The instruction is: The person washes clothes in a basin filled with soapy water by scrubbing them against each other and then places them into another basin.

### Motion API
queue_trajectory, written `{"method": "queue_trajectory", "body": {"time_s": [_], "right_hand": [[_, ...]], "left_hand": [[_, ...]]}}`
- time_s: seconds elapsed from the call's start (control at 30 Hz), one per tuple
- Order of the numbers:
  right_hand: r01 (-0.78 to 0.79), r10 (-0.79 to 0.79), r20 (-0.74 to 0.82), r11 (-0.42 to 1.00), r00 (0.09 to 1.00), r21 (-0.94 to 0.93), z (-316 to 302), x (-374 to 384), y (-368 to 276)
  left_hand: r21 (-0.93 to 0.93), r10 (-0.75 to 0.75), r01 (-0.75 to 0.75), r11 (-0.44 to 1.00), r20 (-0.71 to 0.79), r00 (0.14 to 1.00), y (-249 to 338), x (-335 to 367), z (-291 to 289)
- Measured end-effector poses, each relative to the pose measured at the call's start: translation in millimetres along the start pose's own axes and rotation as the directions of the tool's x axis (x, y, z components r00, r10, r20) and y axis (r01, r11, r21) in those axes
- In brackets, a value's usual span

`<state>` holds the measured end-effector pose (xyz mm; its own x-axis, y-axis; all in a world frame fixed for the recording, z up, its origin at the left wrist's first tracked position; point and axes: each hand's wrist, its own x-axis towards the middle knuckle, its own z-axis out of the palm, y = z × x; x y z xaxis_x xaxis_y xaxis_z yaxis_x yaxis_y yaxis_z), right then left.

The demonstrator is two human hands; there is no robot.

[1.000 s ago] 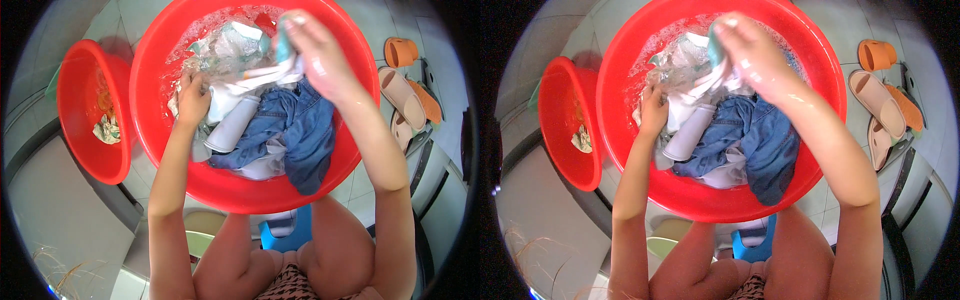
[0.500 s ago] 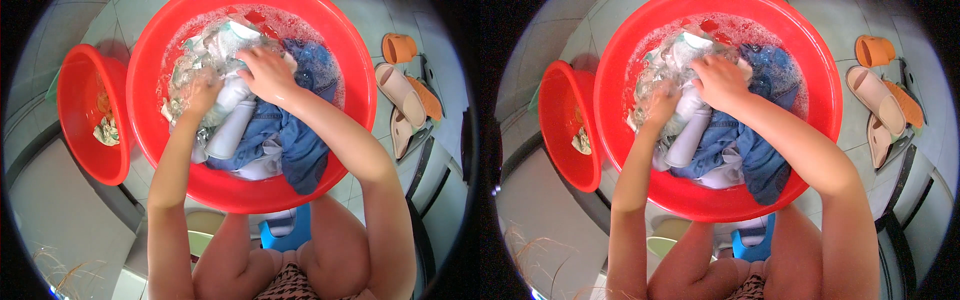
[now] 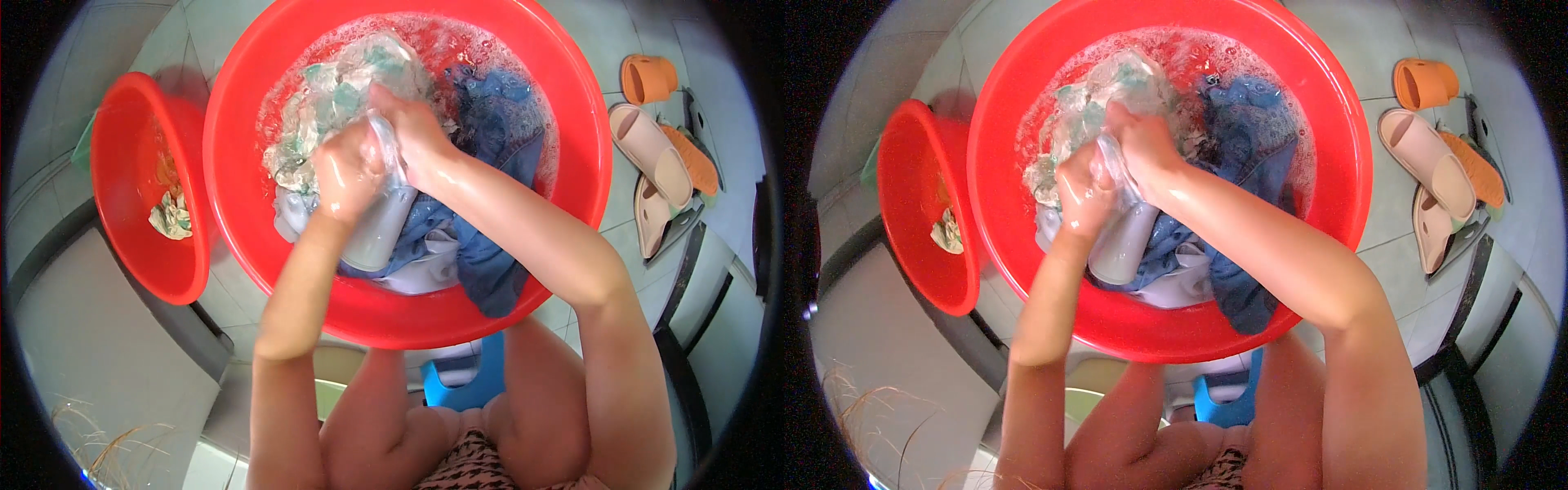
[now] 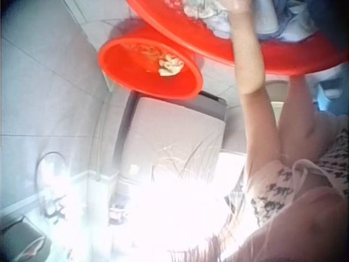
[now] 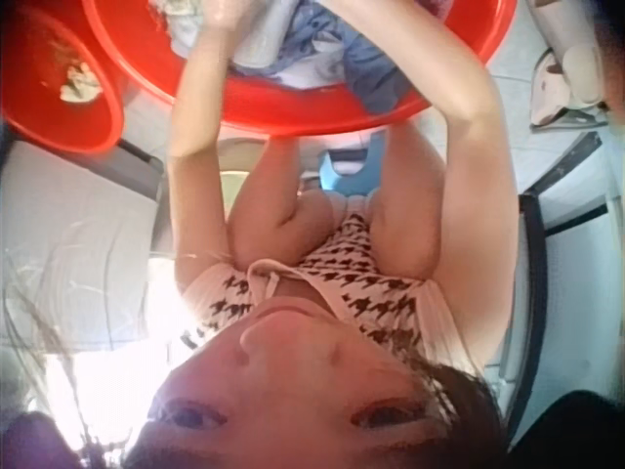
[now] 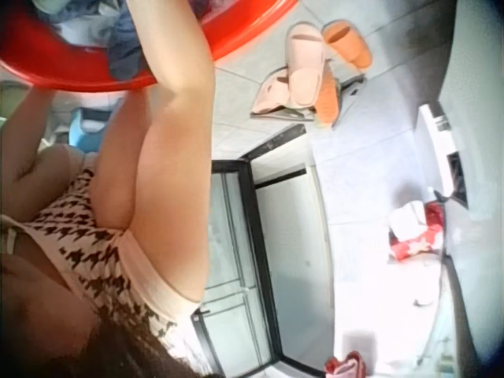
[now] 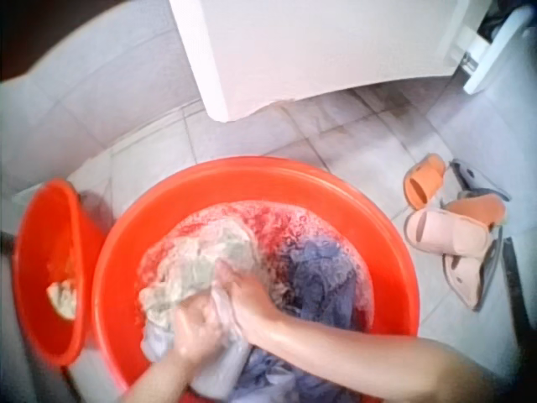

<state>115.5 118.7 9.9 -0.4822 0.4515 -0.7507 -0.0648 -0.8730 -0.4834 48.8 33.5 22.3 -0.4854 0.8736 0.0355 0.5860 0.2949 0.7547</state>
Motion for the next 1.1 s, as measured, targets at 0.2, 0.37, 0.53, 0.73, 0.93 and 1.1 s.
{"method": "queue_trajectory", "body": {"time_s": [0.2,0.37,0.53,0.73,0.93,1.1], "right_hand": [[0.456,-0.422,0.33,0.242,0.844,-0.856,-26.3,-26.3,-43.9],[0.479,-0.283,0.481,-0.081,0.83,-0.874,-26.8,-18.8,-1.7],[0.201,-0.216,0.297,-0.375,0.93,-0.905,-29.0,4.2,28.4],[0.328,-0.22,0.431,-0.383,0.875,-0.863,0.1,3.2,65.7],[0.291,0.299,0.36,0.253,0.884,-0.923,-11.2,-19.9,-33.9],[0.143,0.181,0.337,0.655,0.924,-0.742,18.2,-92.7,-95.6]], "left_hand": [[0.263,-0.071,0.012,0.965,0.219,0.973,-28.5,10.9,-40.0],[0.503,-0.215,0.077,0.861,0.222,0.951,-77.7,-41.8,-28.1],[0.553,-0.244,0.1,0.827,0.194,0.95,-91.0,-76.8,14.6],[0.48,-0.28,0.218,0.85,0.062,0.958,-192.2,-134.0,49.3],[0.159,-0.301,0.272,0.949,0.201,0.932,-67.3,-56.4,-42.9],[0.029,-0.476,0.476,0.879,0.013,0.879,-68.2,-73.5,-54.3]]}}
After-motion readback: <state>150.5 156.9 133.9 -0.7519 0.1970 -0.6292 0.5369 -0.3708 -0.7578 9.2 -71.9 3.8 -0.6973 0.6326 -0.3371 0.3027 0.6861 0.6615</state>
